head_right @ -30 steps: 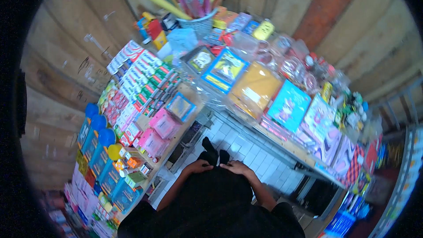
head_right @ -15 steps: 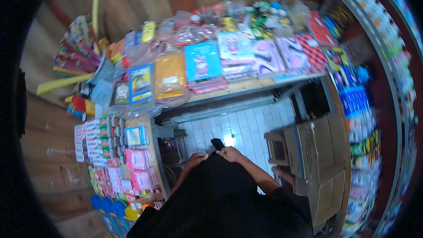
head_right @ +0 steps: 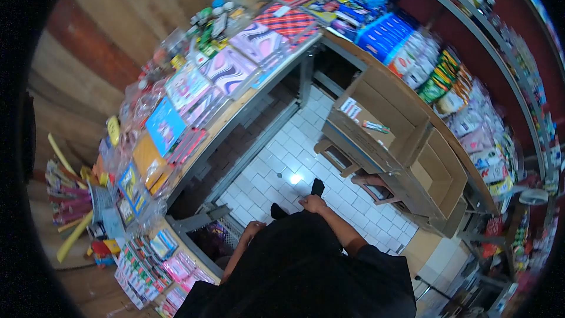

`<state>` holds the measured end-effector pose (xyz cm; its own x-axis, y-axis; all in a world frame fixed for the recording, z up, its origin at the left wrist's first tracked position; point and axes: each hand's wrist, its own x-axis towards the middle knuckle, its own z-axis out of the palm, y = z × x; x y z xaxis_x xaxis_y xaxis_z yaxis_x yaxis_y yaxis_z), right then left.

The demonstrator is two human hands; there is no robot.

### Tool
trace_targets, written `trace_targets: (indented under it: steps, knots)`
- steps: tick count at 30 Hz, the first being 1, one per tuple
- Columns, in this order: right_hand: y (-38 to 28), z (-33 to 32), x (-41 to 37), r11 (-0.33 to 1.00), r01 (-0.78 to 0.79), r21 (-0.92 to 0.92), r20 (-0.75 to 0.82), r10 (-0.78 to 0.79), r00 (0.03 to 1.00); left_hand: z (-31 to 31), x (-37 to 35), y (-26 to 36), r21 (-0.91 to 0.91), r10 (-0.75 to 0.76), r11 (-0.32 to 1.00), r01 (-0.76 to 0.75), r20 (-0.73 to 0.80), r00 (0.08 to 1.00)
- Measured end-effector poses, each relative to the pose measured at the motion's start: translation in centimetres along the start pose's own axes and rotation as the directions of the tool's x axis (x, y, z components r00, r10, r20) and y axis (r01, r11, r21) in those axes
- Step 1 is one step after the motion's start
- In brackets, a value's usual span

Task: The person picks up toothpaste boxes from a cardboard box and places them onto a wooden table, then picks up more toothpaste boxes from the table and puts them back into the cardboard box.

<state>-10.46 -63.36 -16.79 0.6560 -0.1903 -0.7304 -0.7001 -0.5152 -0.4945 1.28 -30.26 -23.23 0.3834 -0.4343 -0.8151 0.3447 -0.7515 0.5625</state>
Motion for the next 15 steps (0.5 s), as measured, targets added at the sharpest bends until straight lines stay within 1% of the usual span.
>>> trace_targets:
  steps: [2,5,6,7,8,9,10,11,12,13,15]
  knots:
    - [2.7,-1.2,-0.2,0.999,-0.038,0.020,-0.004,0.038,0.999,0.3,3.6,-4.1,0.049,-0.048,0.997,0.056,-0.161,0.986]
    - [7.2,-2.9,0.2,0.996,0.071,0.059,-0.020,-0.070,0.997,0.4,3.7,-1.7,0.090,-0.179,0.977,0.195,-0.164,0.970]
    - [8.4,-3.9,0.2,0.993,0.079,0.087,-0.078,-0.072,0.994,0.5,4.0,-1.2,0.162,0.057,0.986,-0.042,-0.094,0.994]
    - [9.6,-4.6,0.3,0.989,0.088,0.116,-0.132,-0.072,0.989,0.6,4.1,-0.9,0.214,0.281,0.938,-0.274,-0.006,0.960]
    - [10.6,-5.1,0.4,0.984,0.097,0.149,-0.183,-0.069,0.981,0.8,4.9,-0.1,-0.029,0.084,0.996,-0.082,0.052,0.995]
    - [11.7,-6.0,0.7,0.971,0.079,0.226,-0.191,-0.035,0.981,1.0,5.1,1.9,-0.247,-0.118,0.959,0.142,0.109,0.987]
    - [11.8,-7.6,0.1,0.955,0.110,0.276,-0.232,-0.045,0.972,1.6,5.8,3.1,-0.274,-0.161,0.943,0.188,0.121,0.980]
    - [12.1,-9.2,-0.8,0.937,0.142,0.321,-0.274,-0.052,0.960,2.2,6.7,4.5,-0.248,-0.165,0.950,0.188,0.111,0.980]
    - [12.0,-10.8,-1.8,0.916,0.175,0.361,-0.315,-0.057,0.948,2.8,7.5,6.0,-0.168,-0.141,0.974,0.153,0.082,0.987]
    - [12.0,-11.9,-2.4,0.870,0.237,0.433,-0.395,-0.053,0.917,3.3,8.4,7.5,-0.100,-0.122,0.987,0.127,0.057,0.991]
    - [11.5,-14.7,-3.3,0.805,0.209,0.555,-0.356,0.003,0.935,3.8,10.0,10.3,0.012,-0.075,0.997,0.075,0.024,0.997]
